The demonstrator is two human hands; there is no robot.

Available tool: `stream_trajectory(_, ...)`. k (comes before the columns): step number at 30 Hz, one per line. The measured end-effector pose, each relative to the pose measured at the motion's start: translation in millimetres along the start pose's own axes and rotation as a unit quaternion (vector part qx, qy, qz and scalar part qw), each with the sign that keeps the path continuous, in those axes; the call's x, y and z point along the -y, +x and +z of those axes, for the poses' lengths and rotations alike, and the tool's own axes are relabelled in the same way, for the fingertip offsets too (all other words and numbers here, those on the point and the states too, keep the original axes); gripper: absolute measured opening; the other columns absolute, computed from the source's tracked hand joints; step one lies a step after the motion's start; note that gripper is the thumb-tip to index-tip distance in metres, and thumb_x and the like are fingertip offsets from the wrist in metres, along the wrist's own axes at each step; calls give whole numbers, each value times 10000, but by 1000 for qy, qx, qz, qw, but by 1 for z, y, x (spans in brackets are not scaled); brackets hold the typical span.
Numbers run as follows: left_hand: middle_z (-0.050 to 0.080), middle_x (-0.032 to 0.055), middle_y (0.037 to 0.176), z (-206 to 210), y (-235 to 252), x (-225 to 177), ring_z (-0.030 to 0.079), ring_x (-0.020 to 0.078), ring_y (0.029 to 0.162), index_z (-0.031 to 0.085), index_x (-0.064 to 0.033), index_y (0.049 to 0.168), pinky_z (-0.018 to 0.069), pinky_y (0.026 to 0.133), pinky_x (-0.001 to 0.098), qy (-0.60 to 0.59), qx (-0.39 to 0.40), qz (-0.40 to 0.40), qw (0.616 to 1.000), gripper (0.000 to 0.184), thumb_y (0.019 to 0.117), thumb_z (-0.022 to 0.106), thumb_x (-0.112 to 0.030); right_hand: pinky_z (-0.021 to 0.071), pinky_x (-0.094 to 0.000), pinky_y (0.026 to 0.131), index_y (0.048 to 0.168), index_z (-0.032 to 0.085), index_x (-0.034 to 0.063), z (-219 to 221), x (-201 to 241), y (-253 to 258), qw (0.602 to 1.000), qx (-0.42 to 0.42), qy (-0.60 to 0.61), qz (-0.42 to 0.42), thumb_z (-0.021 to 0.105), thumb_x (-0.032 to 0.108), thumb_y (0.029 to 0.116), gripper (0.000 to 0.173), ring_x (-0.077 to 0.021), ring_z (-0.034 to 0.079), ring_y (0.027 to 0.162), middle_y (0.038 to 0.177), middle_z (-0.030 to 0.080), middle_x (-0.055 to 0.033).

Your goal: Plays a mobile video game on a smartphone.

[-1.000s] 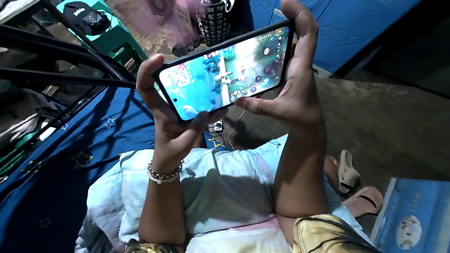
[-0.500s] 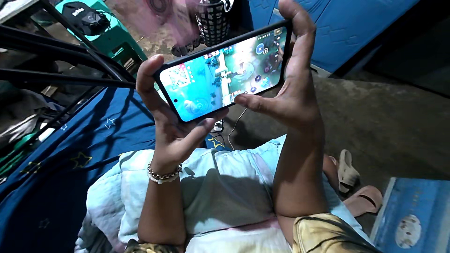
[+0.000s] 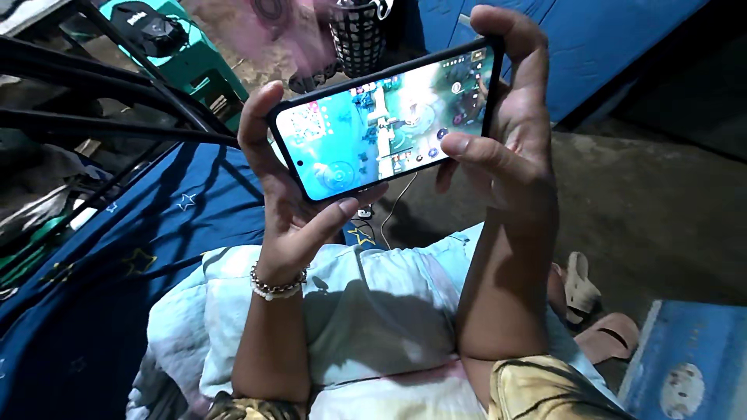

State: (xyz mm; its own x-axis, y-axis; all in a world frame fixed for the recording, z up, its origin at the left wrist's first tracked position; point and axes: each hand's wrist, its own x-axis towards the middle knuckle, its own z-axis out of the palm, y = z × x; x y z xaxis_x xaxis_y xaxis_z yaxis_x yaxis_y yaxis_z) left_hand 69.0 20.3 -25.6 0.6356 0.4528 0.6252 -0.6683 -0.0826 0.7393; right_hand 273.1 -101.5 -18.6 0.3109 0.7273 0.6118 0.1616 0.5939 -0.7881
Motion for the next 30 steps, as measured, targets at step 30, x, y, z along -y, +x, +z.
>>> stream_trajectory(30, 399, 14, 1474, -2, -1, 1, 518, 205, 1324, 147, -227, 1528, 579, 994, 402, 44, 10, 18, 999, 1059, 748, 824, 7, 653, -347, 555, 1489, 247, 145, -2, 2, -1, 997, 10, 70, 12, 664, 43, 848, 772, -214, 701, 1015, 1297, 561, -56)
